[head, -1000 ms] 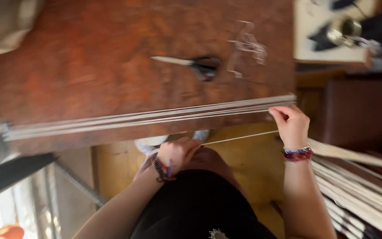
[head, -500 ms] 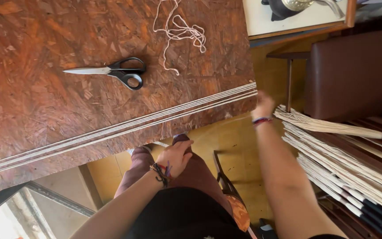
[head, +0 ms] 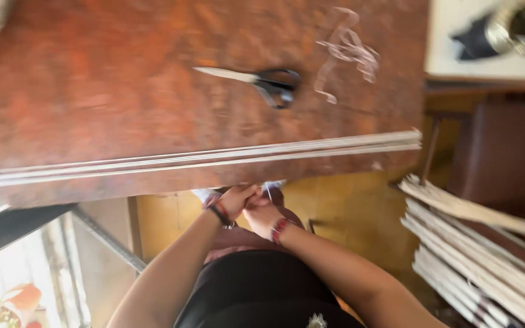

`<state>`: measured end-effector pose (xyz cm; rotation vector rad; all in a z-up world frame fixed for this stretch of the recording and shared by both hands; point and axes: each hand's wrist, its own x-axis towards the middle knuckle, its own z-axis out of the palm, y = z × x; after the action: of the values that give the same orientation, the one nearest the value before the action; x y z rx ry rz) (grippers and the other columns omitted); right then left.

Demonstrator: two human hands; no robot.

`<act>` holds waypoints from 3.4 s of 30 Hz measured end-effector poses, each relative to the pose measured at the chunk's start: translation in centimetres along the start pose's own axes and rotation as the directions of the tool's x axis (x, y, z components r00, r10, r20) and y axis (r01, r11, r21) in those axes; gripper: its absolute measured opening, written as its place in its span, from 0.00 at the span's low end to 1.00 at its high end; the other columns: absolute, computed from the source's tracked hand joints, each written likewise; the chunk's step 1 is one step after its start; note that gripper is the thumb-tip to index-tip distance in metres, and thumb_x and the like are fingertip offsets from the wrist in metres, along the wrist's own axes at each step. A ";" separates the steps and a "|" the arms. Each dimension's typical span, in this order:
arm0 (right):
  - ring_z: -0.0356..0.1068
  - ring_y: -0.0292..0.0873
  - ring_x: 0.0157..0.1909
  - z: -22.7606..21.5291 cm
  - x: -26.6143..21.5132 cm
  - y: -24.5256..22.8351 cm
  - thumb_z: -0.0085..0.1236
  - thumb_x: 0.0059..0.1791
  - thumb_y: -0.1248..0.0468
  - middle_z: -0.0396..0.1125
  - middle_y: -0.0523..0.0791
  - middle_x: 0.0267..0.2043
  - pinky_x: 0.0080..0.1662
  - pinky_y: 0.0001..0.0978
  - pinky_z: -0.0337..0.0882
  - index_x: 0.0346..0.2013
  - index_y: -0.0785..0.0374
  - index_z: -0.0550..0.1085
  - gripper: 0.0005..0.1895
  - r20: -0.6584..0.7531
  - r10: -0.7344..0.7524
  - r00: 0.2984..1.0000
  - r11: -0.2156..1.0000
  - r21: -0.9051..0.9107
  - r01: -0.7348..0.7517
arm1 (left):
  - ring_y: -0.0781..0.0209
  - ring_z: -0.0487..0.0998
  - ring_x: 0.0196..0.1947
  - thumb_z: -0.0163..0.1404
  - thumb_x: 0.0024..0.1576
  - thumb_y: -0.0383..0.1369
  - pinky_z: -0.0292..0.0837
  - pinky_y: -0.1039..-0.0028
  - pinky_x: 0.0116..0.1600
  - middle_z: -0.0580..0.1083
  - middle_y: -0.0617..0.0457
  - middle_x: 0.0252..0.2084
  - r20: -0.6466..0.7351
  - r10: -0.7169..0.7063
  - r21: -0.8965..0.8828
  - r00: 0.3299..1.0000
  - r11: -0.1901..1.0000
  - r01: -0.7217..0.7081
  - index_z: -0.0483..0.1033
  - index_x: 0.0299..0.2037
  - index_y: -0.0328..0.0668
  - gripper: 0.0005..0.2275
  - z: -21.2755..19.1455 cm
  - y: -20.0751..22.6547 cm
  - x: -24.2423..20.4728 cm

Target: Preparing yarn on a wooden frame and measuring and cutting string on a workbench for weaving

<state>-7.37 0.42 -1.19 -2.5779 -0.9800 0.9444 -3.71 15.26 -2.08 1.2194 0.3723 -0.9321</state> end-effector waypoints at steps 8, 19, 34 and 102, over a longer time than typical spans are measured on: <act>0.74 0.52 0.57 -14.5 4.7 -10.1 0.57 0.50 0.50 0.73 0.51 0.55 0.56 0.44 0.74 0.56 0.57 0.75 0.23 0.162 -0.186 0.969 0.955 0.261 0.139 | 0.80 0.49 0.14 0.52 0.63 0.33 0.44 0.90 0.20 0.50 0.74 0.18 -0.194 -0.379 -0.785 0.905 0.614 0.089 0.69 0.27 0.47 0.11 -20.3 3.4 -21.1; 0.74 0.49 0.57 -25.6 11.0 -24.5 0.50 0.54 0.51 0.74 0.46 0.51 0.56 0.45 0.74 0.57 0.54 0.71 0.19 0.243 -0.246 0.938 0.938 0.304 0.167 | 0.70 0.60 0.13 0.52 0.61 0.45 0.55 0.79 0.17 0.63 0.65 0.20 -0.771 -0.281 -0.587 0.572 0.663 -0.465 0.82 0.51 0.66 0.11 -47.0 0.4 -29.6; 0.70 0.32 0.52 -35.0 14.1 -25.9 0.51 0.47 0.44 0.73 0.44 0.57 0.59 0.29 0.68 0.67 0.60 0.68 0.37 0.443 -0.072 0.894 0.253 0.875 -0.413 | 0.55 0.63 0.12 0.43 0.53 0.38 0.56 0.59 0.14 0.62 0.52 0.17 -0.472 0.874 0.782 0.117 0.354 0.514 0.76 0.35 0.62 0.07 -12.9 11.7 -24.5; 0.78 0.47 0.50 -19.8 15.6 -24.7 0.55 0.53 0.57 0.76 0.47 0.46 0.50 0.40 0.78 0.55 0.53 0.75 0.17 0.263 -0.193 0.945 0.920 0.385 0.080 | 0.71 0.49 0.11 0.54 0.58 0.40 0.43 0.79 0.18 0.55 0.65 0.14 -0.919 -0.209 -0.371 0.334 0.743 -0.557 0.84 0.40 0.50 0.08 -44.6 4.9 -27.4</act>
<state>1.49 29.62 16.52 -2.0663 -0.9318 1.3573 -6.23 67.29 4.79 0.9607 1.3566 0.3112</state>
